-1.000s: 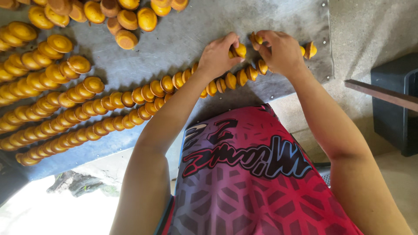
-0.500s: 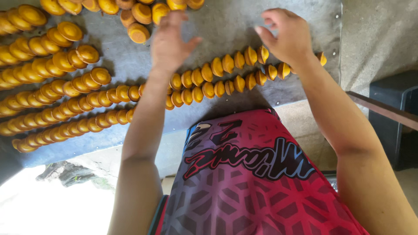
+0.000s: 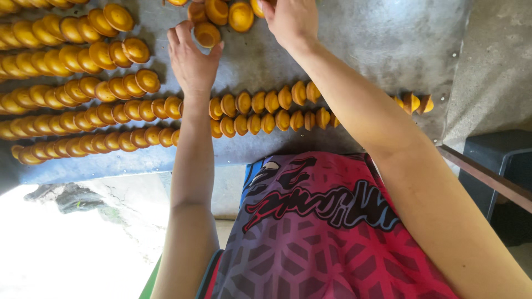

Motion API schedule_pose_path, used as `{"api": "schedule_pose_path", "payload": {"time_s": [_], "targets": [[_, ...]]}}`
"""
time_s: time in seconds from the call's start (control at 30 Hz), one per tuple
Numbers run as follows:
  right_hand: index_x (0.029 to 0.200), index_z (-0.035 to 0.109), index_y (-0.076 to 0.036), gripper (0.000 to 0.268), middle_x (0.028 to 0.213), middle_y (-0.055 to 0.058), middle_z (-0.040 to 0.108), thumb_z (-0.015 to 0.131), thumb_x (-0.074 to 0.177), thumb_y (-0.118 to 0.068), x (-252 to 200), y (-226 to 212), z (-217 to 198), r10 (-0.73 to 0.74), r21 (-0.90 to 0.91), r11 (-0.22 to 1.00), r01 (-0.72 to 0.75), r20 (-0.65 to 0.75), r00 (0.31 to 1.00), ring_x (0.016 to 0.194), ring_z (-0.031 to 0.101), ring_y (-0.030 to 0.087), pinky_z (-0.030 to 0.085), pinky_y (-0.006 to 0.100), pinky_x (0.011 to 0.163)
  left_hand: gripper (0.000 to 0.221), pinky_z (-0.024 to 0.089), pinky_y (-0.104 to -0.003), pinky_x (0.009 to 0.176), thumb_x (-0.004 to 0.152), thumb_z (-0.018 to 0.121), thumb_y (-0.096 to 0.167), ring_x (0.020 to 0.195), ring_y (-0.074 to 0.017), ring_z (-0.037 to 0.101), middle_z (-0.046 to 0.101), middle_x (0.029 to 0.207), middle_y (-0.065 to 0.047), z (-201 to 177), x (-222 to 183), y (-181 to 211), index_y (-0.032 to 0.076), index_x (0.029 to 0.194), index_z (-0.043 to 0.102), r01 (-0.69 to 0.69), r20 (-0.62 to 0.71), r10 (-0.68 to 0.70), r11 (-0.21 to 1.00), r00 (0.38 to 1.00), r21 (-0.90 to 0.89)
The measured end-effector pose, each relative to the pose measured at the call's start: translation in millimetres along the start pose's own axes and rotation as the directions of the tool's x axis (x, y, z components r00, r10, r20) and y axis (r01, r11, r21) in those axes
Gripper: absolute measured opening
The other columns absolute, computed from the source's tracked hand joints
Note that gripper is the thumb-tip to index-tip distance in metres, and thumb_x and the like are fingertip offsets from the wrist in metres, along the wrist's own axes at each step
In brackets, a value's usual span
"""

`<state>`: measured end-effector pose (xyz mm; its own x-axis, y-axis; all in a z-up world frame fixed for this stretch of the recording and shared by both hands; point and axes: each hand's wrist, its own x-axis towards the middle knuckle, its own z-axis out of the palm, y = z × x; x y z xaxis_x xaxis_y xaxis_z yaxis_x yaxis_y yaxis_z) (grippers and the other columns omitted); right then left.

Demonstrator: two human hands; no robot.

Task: The person sorts and arranges small yellow pastries on a metal table by hand, placing them into neat rows.

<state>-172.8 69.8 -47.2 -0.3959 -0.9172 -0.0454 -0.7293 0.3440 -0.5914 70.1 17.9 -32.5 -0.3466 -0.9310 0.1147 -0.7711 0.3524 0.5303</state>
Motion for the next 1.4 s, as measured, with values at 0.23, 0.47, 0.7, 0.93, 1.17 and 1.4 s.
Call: {"api": "schedule_pose_path", "payload": {"time_s": [0.23, 0.47, 0.7, 0.93, 1.17, 1.4], "targets": [[0.118, 0.061, -0.009, 0.032, 0.105, 0.013, 0.068, 0.084, 0.096, -0.013, -38, 20, -9, -0.271, 0.149, 0.938, 0.313, -0.247, 0.93, 0.091, 0.071, 0.025, 0.062, 0.038, 0.073, 0.071, 0.052, -0.049, 0.088, 0.073, 0.101, 0.033, 0.105, -0.0401, 0.061, 0.057, 0.114, -0.013, 25, 9, -1, 0.01, 0.116, 0.05, 0.072, -0.047, -0.074, 0.996, 0.996, -0.051], [0.124, 0.055, -0.003, 0.033, 0.113, 0.011, 0.073, 0.082, 0.104, -0.003, -110, 95, -115, -0.031, 0.372, 0.919, 0.129, -0.26, 0.965, 0.097, 0.075, 0.019, 0.062, 0.032, 0.077, 0.058, 0.061, -0.037, 0.077, 0.088, 0.096, 0.021, 0.092, -0.0254, 0.069, 0.065, 0.111, -0.01, 0, -3, 13, 0.007, 0.13, 0.06, -0.016, -0.063, -0.006, 0.94, 0.998, -0.34], [0.112, 0.055, 0.0, 0.032, 0.108, 0.011, 0.071, 0.079, 0.091, 0.001, -192, 195, -181, -0.03, -0.141, 0.99, -0.008, -0.266, 0.964, 0.093, 0.072, 0.031, 0.056, 0.04, 0.078, 0.051, 0.058, -0.027, 0.077, 0.086, 0.096, 0.021, 0.086, -0.012, 0.07, 0.075, 0.101, -0.004, 39, -40, 116, 0.005, 0.122, 0.064, -0.03, 0.262, 0.275, 0.74, 0.925, -0.672], [0.112, 0.063, -0.005, 0.032, 0.106, 0.012, 0.073, 0.085, 0.09, -0.005, -220, 199, -172, 0.051, -0.102, 0.992, -0.081, -0.269, 0.962, 0.091, 0.074, 0.03, 0.06, 0.039, 0.079, 0.044, 0.052, -0.045, 0.092, 0.079, 0.091, 0.03, 0.105, -0.0311, 0.065, 0.072, 0.107, -0.005, 97, -62, 237, 0.012, 0.108, 0.062, -0.326, 0.37, 0.671, 0.676, 0.643, -0.661], [0.12, 0.062, -0.003, 0.031, 0.111, 0.013, 0.076, 0.082, 0.097, -0.008, -216, 161, -171, 0.193, 0.112, 0.978, -0.177, -0.158, 0.968, 0.096, 0.077, 0.027, 0.061, 0.037, 0.081, 0.048, 0.05, -0.046, 0.088, 0.073, 0.089, 0.03, 0.105, -0.0325, 0.063, 0.069, 0.105, -0.006, 140, -86, 255, 0.012, 0.105, 0.058, -0.357, 0.49, 0.612, 0.777, 0.62, -0.518], [0.12, 0.066, -0.005, 0.028, 0.109, 0.013, 0.076, 0.08, 0.099, -0.018, -209, 146, -175, 0.113, 0.021, 0.994, -0.112, -0.066, 0.991, 0.1, 0.077, 0.027, 0.06, 0.039, 0.082, 0.06, 0.049, -0.046, 0.095, 0.073, 0.089, 0.031, 0.112, -0.0344, 0.061, 0.067, 0.117, -0.01, 130, -81, 249, 0.01, 0.118, 0.056, -0.311, 0.517, 0.576, 0.801, 0.633, -0.511]]}}
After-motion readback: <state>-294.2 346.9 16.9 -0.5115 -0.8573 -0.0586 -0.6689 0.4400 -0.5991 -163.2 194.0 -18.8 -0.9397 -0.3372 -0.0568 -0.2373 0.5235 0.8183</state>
